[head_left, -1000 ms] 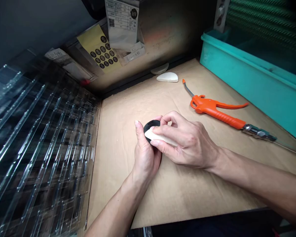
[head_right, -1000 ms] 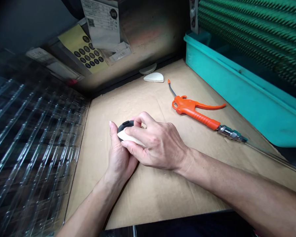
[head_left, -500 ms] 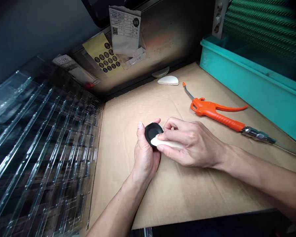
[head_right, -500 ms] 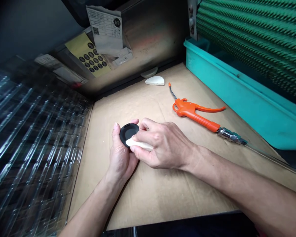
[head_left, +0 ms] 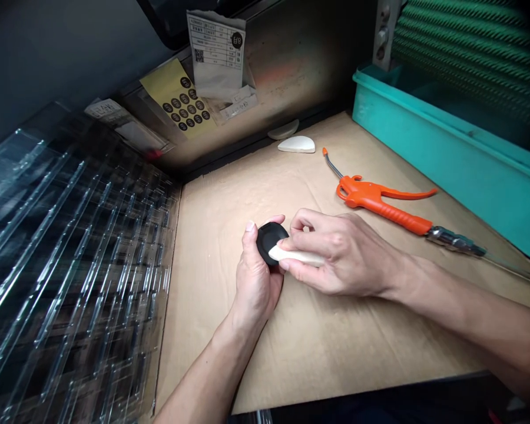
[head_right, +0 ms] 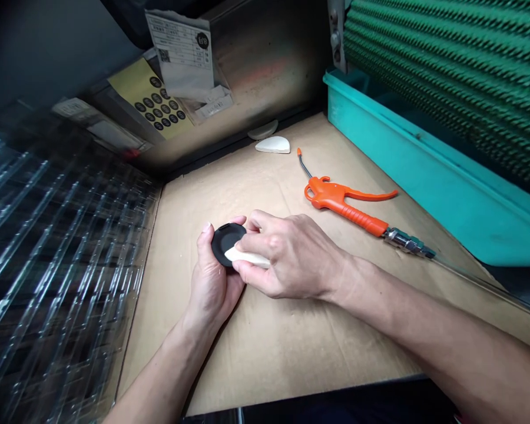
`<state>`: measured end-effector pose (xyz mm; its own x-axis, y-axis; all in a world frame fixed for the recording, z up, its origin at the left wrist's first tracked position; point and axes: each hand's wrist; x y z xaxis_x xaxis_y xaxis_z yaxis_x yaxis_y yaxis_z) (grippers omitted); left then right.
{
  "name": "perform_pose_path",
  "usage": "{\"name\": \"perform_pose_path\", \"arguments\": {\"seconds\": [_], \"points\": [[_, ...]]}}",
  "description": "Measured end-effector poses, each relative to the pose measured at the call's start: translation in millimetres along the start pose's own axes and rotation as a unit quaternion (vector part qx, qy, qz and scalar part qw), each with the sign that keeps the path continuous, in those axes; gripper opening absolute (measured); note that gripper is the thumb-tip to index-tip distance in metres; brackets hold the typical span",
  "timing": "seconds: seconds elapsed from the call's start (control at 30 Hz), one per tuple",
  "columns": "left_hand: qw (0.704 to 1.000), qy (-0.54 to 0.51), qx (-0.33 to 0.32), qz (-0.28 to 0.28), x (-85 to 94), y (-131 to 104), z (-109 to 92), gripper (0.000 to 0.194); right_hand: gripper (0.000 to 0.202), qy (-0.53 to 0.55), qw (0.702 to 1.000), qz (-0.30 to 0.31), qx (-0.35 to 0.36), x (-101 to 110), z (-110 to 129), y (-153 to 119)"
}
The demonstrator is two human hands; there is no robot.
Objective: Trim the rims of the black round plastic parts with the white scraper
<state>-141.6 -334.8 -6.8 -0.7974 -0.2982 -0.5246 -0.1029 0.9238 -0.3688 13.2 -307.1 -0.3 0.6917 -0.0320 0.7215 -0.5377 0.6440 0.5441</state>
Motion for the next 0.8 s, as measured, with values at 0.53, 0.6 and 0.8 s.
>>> {"name": "perform_pose_path", "arguments": {"seconds": [0.53, 0.6, 0.8], "points": [[0.997, -0.009, -0.066, -0.033, 12.3, 18, -26, 0.050, 0.021, -0.048, 0.997, 0.063, 0.017, -2, -12, -7], [0.997, -0.044, -0.050, -0.032, 18.5, 24, -35, 0.051, 0.028, -0.082, 0.995, 0.048, 0.013, -6, -17, -10], [0.992, -0.114, -0.009, -0.047, 25.0, 30, -40, 0.054, 0.044, -0.041, 0.997, 0.058, 0.026, -17, -18, -13]]}}
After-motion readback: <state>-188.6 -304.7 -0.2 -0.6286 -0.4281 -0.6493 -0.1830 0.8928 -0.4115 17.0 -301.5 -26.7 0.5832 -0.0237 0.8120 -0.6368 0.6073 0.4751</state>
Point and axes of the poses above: each hand's wrist, its own y-axis towards the middle knuckle, its own x-axis out of the back of the hand, z = x × y, and after that the axes turned 5 degrees about -y, right-handed
